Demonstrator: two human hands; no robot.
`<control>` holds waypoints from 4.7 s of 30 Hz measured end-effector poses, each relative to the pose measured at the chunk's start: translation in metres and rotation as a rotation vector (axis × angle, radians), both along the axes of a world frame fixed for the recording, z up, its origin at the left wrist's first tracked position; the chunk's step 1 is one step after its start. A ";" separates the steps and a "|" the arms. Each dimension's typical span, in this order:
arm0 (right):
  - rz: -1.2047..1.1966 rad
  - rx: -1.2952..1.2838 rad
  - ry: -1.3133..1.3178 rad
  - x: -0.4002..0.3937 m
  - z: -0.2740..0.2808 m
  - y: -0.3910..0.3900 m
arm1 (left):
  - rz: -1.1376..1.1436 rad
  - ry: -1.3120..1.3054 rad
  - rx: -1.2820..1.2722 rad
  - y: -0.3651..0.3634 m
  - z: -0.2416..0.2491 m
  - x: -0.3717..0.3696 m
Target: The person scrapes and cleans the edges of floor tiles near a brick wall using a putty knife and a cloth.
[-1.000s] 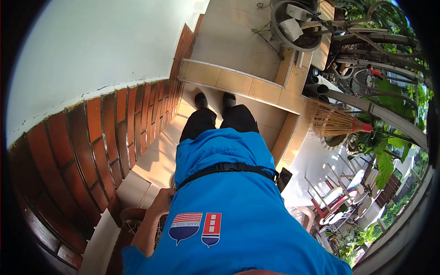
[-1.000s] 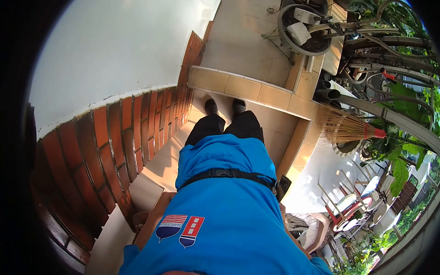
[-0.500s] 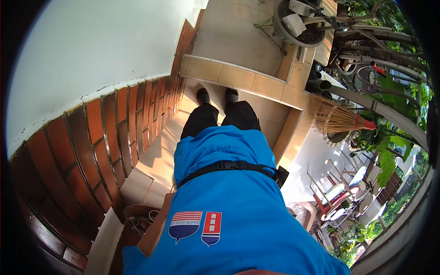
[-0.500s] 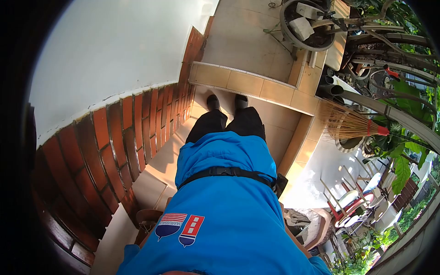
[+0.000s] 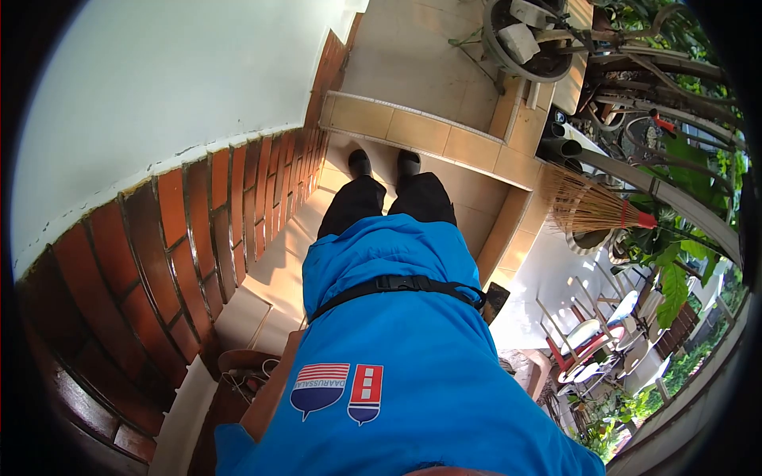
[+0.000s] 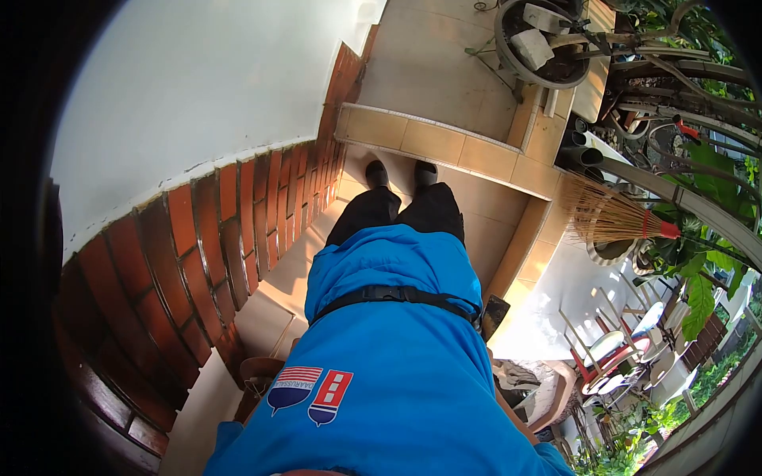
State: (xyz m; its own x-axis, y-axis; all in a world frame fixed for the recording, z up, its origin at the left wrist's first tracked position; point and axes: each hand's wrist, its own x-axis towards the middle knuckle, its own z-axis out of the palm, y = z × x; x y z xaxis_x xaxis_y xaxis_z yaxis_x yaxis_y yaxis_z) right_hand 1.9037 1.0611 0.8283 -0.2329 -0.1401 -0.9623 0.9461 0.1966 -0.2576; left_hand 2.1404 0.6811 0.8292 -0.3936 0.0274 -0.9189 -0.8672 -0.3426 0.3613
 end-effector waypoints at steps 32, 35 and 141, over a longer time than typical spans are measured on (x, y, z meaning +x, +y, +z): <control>0.010 0.003 -0.069 0.000 0.011 0.001 | -0.026 -0.073 0.052 0.009 0.015 0.016; 0.003 0.000 -0.078 0.000 0.010 0.002 | -0.039 -0.091 0.061 0.011 0.020 0.020; 1.276 0.307 0.929 -0.134 -0.667 -0.289 | 0.595 -0.023 -0.232 -0.032 -0.596 -0.259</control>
State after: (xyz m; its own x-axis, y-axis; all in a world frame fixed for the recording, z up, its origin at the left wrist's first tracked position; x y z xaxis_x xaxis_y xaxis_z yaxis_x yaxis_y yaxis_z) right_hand 1.7694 0.7724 0.1613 -0.6115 -0.5291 -0.5883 -0.3223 0.8456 -0.4255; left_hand 1.8816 0.6492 0.2328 -0.2608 -0.3903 -0.8830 -0.5611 -0.6830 0.4677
